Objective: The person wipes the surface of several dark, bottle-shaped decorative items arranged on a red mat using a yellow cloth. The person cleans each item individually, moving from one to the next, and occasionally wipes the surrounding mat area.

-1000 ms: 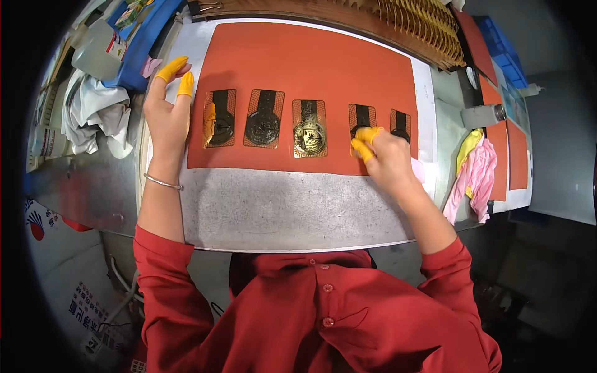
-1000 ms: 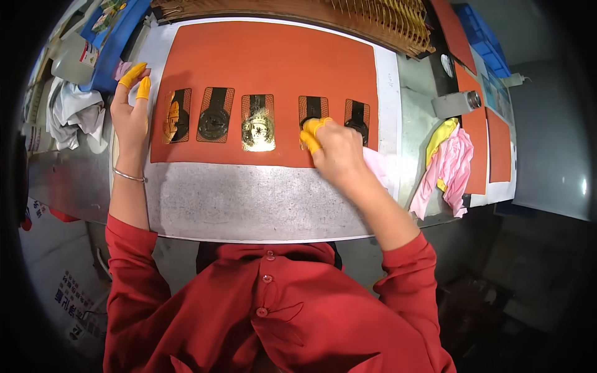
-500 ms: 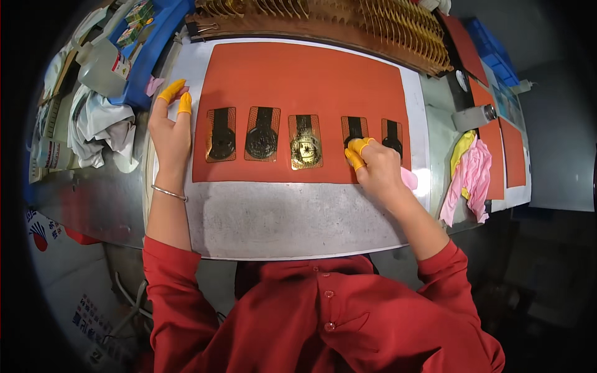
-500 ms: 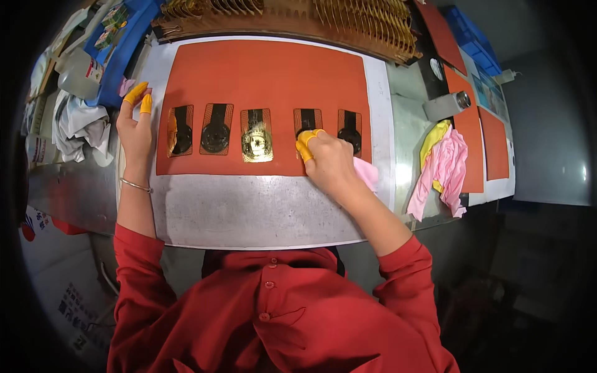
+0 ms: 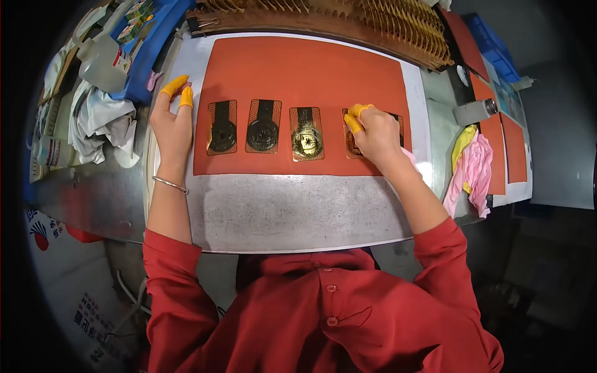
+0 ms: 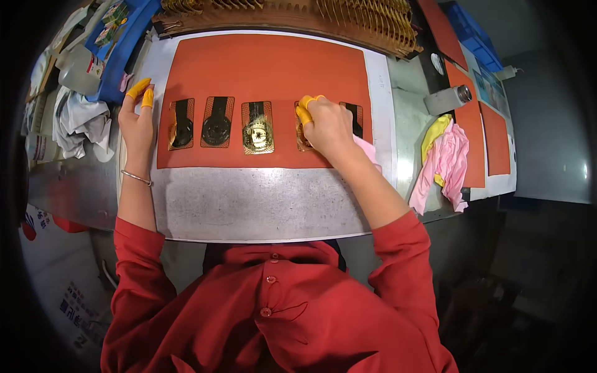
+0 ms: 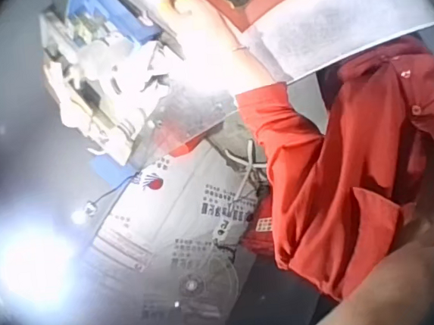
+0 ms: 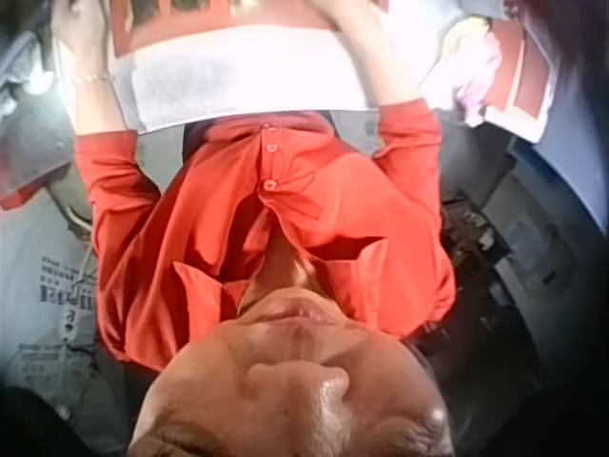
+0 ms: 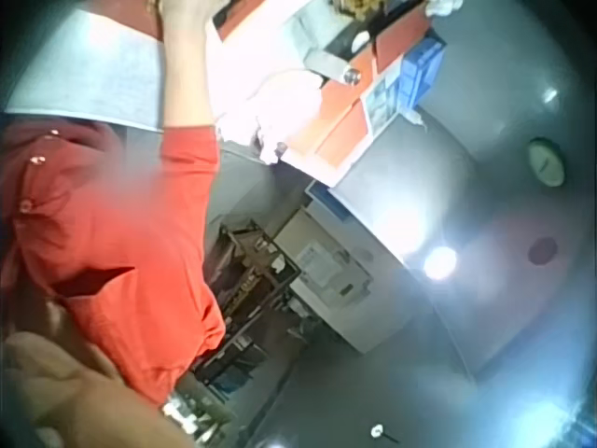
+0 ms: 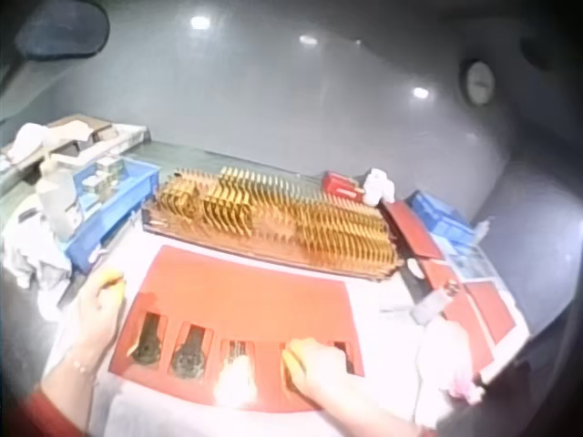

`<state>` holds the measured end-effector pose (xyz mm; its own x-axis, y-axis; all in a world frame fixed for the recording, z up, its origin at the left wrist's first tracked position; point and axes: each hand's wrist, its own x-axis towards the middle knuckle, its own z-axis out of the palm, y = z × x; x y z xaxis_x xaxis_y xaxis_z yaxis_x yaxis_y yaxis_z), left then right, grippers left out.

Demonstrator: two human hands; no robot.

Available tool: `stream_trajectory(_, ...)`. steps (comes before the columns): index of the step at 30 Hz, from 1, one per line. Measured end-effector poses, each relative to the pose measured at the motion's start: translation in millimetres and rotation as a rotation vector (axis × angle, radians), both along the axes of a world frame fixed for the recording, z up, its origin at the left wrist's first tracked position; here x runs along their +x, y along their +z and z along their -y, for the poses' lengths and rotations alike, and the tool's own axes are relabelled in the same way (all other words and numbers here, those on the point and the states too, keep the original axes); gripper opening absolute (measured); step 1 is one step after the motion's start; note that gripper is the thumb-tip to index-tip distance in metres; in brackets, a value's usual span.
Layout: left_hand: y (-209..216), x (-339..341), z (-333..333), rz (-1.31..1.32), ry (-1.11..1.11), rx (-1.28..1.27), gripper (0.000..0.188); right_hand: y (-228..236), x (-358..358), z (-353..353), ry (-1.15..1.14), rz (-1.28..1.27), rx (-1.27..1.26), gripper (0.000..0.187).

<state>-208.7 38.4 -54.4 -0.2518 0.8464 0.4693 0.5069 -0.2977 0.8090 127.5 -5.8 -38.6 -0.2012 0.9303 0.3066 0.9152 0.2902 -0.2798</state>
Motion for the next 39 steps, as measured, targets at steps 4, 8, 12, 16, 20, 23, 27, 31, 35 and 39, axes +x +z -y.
stream_trajectory(4,-3,-8,1,-0.003,0.016,0.034,0.022,-3,7,17,0.155,0.072,-0.085,0.014)
stream_trajectory(8,-2,0,3,-0.040,0.027,0.028,0.021,-1,9,13,0.121,0.117,-0.013,0.010)
stream_trajectory(12,-1,-7,2,-0.067,0.039,0.021,0.022,5,8,-3,0.116,-0.011,-0.094,0.008)
stream_trajectory(16,-4,-7,2,-0.026,0.057,0.046,0.021,-2,11,30,0.182,-0.057,-0.080,0.012)
stream_trajectory(20,-4,-4,-2,-0.011,0.023,0.040,0.022,1,18,-7,0.083,0.043,-0.095,0.010)
stream_trajectory(23,-4,-12,0,-0.026,0.044,0.025,0.022,1,21,16,0.199,0.031,-0.114,0.010)
stream_trajectory(27,2,-6,2,-0.048,0.047,0.015,0.021,-1,20,42,0.199,0.012,-0.086,0.006)
stream_trajectory(31,-5,-6,-1,0.030,0.025,0.052,0.022,2,18,37,0.219,0.006,-0.040,0.007)
stream_trajectory(35,-1,-5,1,-0.029,0.042,0.043,0.022,4,17,52,0.199,-0.012,-0.071,0.009)
stream_trajectory(39,-3,-6,0,-0.013,0.046,0.000,0.022,4,18,38,0.188,-0.023,-0.090,0.009)
